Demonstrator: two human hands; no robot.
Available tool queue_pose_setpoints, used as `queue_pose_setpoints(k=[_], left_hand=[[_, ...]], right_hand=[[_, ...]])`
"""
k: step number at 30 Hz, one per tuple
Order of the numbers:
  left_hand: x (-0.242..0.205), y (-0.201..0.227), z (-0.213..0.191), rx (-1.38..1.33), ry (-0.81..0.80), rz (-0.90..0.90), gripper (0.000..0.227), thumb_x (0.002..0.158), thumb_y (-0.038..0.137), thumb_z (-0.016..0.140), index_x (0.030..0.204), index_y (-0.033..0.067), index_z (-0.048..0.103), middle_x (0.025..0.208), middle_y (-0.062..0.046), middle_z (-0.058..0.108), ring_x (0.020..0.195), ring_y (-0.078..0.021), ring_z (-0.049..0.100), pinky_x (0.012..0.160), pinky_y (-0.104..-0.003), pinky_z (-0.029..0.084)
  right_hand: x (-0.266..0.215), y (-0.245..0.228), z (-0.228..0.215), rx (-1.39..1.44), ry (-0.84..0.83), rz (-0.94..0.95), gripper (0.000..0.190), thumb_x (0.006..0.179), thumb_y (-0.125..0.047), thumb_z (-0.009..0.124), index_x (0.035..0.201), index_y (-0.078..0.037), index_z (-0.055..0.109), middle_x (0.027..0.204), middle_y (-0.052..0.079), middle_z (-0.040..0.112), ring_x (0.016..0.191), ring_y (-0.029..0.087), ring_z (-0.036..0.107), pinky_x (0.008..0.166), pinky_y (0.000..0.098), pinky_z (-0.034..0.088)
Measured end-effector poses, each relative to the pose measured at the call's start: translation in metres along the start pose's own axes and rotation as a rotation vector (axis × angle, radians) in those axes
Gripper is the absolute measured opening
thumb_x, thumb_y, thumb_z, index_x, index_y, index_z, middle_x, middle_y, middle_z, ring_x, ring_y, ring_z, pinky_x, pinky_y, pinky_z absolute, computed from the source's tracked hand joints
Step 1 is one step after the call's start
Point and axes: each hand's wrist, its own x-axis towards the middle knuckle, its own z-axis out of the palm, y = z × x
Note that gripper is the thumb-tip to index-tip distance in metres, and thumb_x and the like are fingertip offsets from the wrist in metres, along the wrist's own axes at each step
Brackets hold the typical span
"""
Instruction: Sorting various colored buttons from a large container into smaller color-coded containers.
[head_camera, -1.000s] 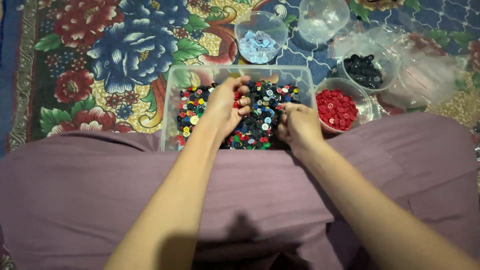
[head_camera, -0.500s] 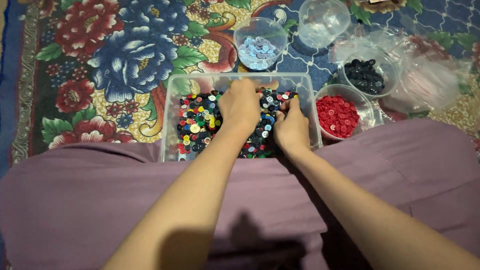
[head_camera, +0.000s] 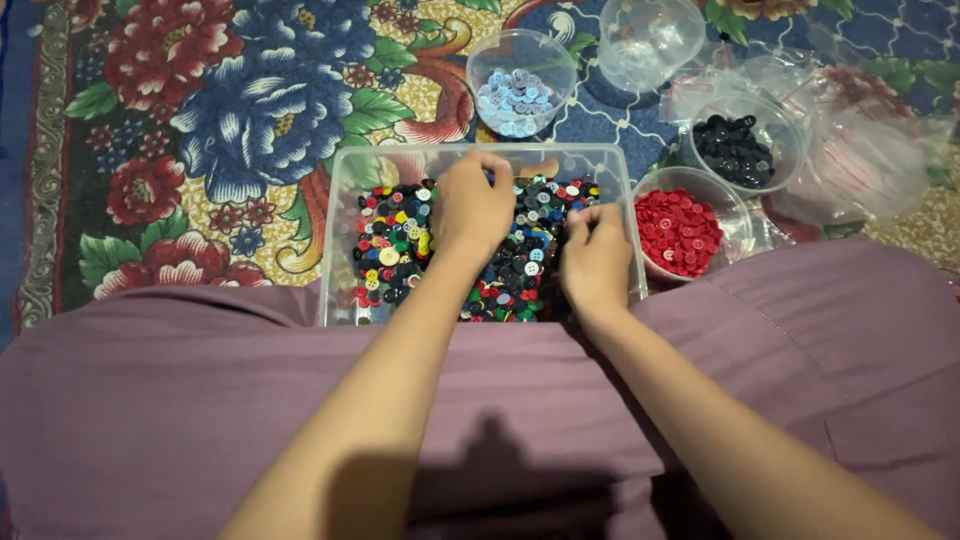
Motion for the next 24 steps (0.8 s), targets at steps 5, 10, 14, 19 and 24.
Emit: queue_pose_setpoints(k=[5,10,14,19,24], left_hand=[[-0.005,-0.015,0.003,-0.784,0.025,-0.241,0.034,0.094,0.039,0.042,0.089,0.0098,0.057,0.083,-0.007,0.046,0.072,-0.0224,0.05,0.061,-0.037,0.038],[-0.027,-0.02,-0.029,-0.964,-0.035,-0.311,0.033,0.099,0.037,0.045,0.072,0.0183,0.038,0.064,0.01,0.019,0.044,-0.005,0.03,0.035,-0.018,0.022],[-0.023,-0.036,-0.032,-1.077,-0.054,-0.324,0.033,0.102,0.037,0.043,0.076,0.0177,0.039,0.067,0.009,0.019,0.046,-0.0067,0.03,0.036,-0.02,0.024],[-0.019,-0.049,-0.038,-1.305,-0.089,-0.349,0.034,0.111,0.037,0.03,0.09,0.0152,0.045,0.073,0.006,0.031,0.053,-0.0077,0.034,0.042,-0.02,0.026],[0.004,-0.104,-0.014,-0.43,0.386,-0.275,0.036,0.099,0.026,0.044,0.105,0.0267,0.08,0.113,-0.001,0.077,0.113,-0.0171,0.07,0.095,-0.03,0.053]], right_hand=[[0.008,-0.007,0.004,0.612,-0.065,0.067,0.033,0.109,-0.039,0.044,0.102,-0.007,0.053,0.06,0.004,0.047,0.036,0.017,0.046,0.029,0.0324,0.039],[0.01,-0.015,0.001,0.595,-0.143,0.036,0.04,0.108,-0.041,0.051,0.09,-0.006,0.052,0.054,0.002,0.04,0.031,0.015,0.041,0.025,0.0288,0.033],[0.012,-0.005,0.004,0.596,-0.154,0.033,0.053,0.105,-0.054,0.049,0.083,-0.006,0.051,0.051,0.007,0.043,0.032,0.017,0.044,0.025,0.0325,0.035],[0.022,-0.015,0.003,0.737,-0.178,0.171,0.029,0.109,-0.035,0.041,0.099,-0.009,0.049,0.064,0.0,0.04,0.041,0.013,0.042,0.029,0.0268,0.031],[0.056,0.013,0.029,0.35,-0.064,0.004,0.015,0.103,-0.021,0.057,0.113,-0.012,0.052,0.071,0.005,0.053,0.037,0.017,0.048,0.026,0.0314,0.035]])
